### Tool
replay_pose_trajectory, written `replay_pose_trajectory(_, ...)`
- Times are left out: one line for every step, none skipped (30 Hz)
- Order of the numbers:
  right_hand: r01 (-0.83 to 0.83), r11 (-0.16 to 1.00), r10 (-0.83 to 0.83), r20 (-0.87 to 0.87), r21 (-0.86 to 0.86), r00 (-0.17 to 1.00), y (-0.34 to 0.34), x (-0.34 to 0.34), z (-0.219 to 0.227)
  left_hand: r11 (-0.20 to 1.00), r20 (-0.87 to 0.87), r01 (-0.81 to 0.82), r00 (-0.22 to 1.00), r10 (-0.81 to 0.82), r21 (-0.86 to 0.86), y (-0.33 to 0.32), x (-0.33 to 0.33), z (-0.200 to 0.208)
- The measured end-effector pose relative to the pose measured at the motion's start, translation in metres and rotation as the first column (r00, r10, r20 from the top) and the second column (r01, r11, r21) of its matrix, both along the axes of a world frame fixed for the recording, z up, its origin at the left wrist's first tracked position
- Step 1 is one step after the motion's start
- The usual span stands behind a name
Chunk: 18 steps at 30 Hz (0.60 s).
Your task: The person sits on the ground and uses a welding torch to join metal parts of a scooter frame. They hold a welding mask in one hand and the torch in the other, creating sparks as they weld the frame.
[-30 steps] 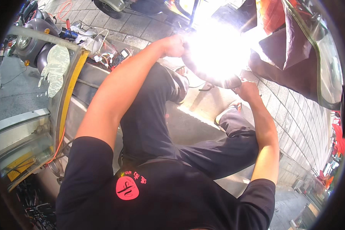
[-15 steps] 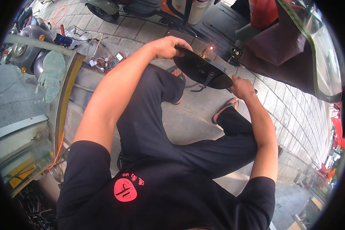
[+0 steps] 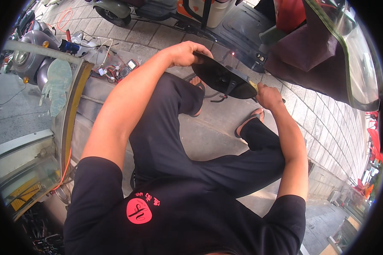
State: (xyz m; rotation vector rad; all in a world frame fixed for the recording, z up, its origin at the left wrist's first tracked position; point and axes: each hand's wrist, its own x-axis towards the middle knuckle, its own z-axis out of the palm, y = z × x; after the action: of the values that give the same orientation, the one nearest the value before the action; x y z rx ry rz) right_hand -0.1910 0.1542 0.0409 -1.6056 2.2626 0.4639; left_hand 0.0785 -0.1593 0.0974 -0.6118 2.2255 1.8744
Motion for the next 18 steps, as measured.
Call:
replay_pose_trajectory(0.000, 1.000, 0.000, 0.000, -0.002, 1.000, 0.000, 0.000, 0.000, 1.000, -0.002, 0.000, 1.000, 0.000, -0.003, 0.001, 0.000, 0.001)
replay_pose_trajectory(0.001, 1.000, -0.001, -0.002, 0.000, 1.000, 0.000, 0.000, 0.000, 1.000, 0.000, 0.001, 1.000, -0.001, -0.005, 0.002, 0.000, 0.004)
replay_pose_trajectory(0.002, 1.000, -0.002, -0.004, 0.001, 1.000, 0.000, 0.000, 0.001, 1.000, 0.003, 0.002, 1.000, -0.002, -0.008, 0.003, 0.000, 0.006)
replay_pose_trajectory(0.003, 1.000, -0.003, -0.007, 0.002, 1.000, 0.000, 0.000, 0.001, 1.000, 0.005, 0.004, 1.000, -0.004, -0.010, 0.004, 0.000, 0.009)
replay_pose_trajectory(0.006, 1.000, -0.006, -0.004, 0.002, 1.000, -0.001, 0.000, 0.002, 1.000, 0.009, 0.000, 1.000, 0.000, -0.009, 0.004, 0.000, 0.010)
replay_pose_trajectory(0.009, 1.000, -0.009, -0.002, 0.003, 1.000, -0.001, 0.001, 0.003, 1.000, 0.012, -0.003, 1.000, 0.003, -0.007, 0.005, 0.000, 0.011)
replay_pose_trajectory(0.012, 1.000, -0.012, 0.001, 0.003, 1.000, -0.001, 0.001, 0.003, 1.000, 0.015, -0.006, 1.000, 0.006, -0.006, 0.005, 0.000, 0.011)
replay_pose_trajectory(0.000, 1.000, 0.000, -0.011, 0.003, 1.000, -0.001, 0.001, 0.003, 1.000, 0.015, -0.005, 1.000, 0.005, -0.011, 0.005, 0.000, 0.011)
replay_pose_trajectory(-0.012, 1.000, 0.012, -0.022, 0.002, 1.000, 0.000, 0.000, 0.002, 1.000, 0.015, -0.004, 1.000, 0.005, -0.016, 0.005, 0.000, 0.011)
replay_pose_trajectory(-0.023, 1.000, 0.023, -0.034, 0.003, 0.999, 0.000, 0.000, 0.002, 1.000, 0.014, -0.003, 1.000, 0.003, -0.020, 0.005, -0.001, 0.011)
replay_pose_trajectory(-0.023, 1.000, 0.023, -0.035, 0.000, 0.999, 0.000, 0.000, 0.002, 1.000, 0.002, 0.005, 1.000, -0.005, -0.031, 0.004, -0.001, 0.009)
replay_pose_trajectory(-0.023, 1.000, 0.022, -0.035, -0.002, 0.999, -0.001, 0.001, 0.002, 0.999, -0.010, 0.012, 1.000, -0.013, -0.041, 0.004, -0.001, 0.007)
replay_pose_trajectory(-0.022, 1.000, 0.022, -0.036, -0.004, 0.999, -0.001, 0.001, 0.002, 0.998, -0.022, 0.020, 1.000, -0.021, -0.052, 0.003, 0.000, 0.006)
replay_pose_trajectory(-0.021, 1.000, 0.021, -0.033, -0.003, 0.999, -0.001, 0.000, 0.002, 0.998, -0.024, 0.025, 0.999, -0.026, -0.054, 0.003, 0.000, 0.007)
replay_pose_trajectory(-0.020, 1.000, 0.020, -0.031, -0.003, 0.999, -0.001, -0.001, 0.002, 0.998, -0.027, 0.029, 0.999, -0.031, -0.055, 0.003, 0.000, 0.007)
replay_pose_trajectory(-0.019, 1.000, 0.019, -0.028, -0.003, 0.999, -0.002, -0.001, 0.002, 0.998, -0.029, 0.033, 0.999, -0.035, -0.057, 0.003, 0.000, 0.008)
replay_pose_trajectory(-0.018, 1.000, 0.018, -0.026, -0.001, 0.999, -0.002, 0.000, 0.003, 0.999, -0.021, 0.020, 1.000, -0.021, -0.046, 0.004, 0.000, 0.009)
replay_pose_trajectory(-0.018, 1.000, 0.018, -0.025, 0.001, 1.000, -0.002, 0.000, 0.004, 0.999, -0.012, 0.006, 1.000, -0.006, -0.035, 0.004, -0.001, 0.009)
